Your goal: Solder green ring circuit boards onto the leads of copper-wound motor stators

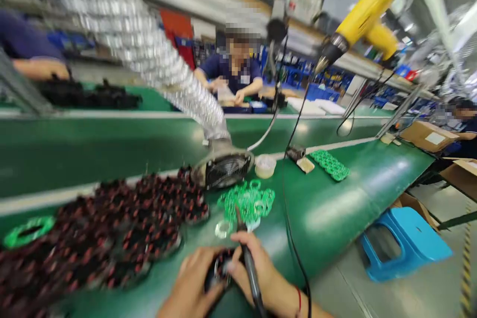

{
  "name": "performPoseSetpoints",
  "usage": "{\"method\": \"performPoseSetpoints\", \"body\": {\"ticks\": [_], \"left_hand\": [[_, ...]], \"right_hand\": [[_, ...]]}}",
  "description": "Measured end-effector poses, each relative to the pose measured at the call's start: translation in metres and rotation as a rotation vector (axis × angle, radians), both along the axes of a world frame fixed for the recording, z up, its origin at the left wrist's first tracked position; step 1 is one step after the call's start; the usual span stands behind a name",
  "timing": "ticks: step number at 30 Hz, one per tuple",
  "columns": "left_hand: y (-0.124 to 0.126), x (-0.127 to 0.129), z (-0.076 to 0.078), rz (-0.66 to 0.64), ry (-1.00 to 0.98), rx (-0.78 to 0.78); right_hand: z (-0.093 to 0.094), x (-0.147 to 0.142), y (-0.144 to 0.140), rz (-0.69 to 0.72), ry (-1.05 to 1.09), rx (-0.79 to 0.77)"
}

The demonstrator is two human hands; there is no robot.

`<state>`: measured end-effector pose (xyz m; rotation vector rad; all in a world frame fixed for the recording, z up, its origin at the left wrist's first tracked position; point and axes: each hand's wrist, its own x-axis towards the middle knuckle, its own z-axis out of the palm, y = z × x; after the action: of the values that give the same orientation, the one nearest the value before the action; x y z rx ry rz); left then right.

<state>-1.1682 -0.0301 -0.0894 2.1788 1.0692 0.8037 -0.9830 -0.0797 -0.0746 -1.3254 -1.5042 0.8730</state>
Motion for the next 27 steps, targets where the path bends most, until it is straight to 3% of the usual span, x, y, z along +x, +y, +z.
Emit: {"method": "performPoseSetpoints", "body": {"ticks": [3,6,9,14,19,22,27], "left_hand": [[0.000,-0.002,0.017,-0.076,-0.001,-0.169],[0.009,-0.006,0.027,-0.090,-0.118,-0.274],[0.011,-0.007,0.033,-0.051,-0.054,-0.333],[0.010,-0.002,0.025,0.076,-0.015,-0.339],[0.015,0.003,0.017,-0.007,-0.075,-0.377],[0.016,0.006,0.019,0.011,-0.104,-0.404],[0.013,0.009,0.020,0.043,-0.140,-0.384]], "right_hand": [[0.016,0.010,-0.009,0.021,-0.336,0.063],[0.021,0.021,-0.012,0.006,-0.392,-0.042],[0.025,0.030,-0.013,0.021,-0.372,-0.120],[0.040,0.030,0.002,-0.003,-0.429,-0.029],[0.051,0.010,0.017,0.040,-0.695,0.077],[0.055,-0.001,0.021,0.076,-0.846,0.118],[0.049,-0.007,0.019,0.050,-0.901,0.156]]}}
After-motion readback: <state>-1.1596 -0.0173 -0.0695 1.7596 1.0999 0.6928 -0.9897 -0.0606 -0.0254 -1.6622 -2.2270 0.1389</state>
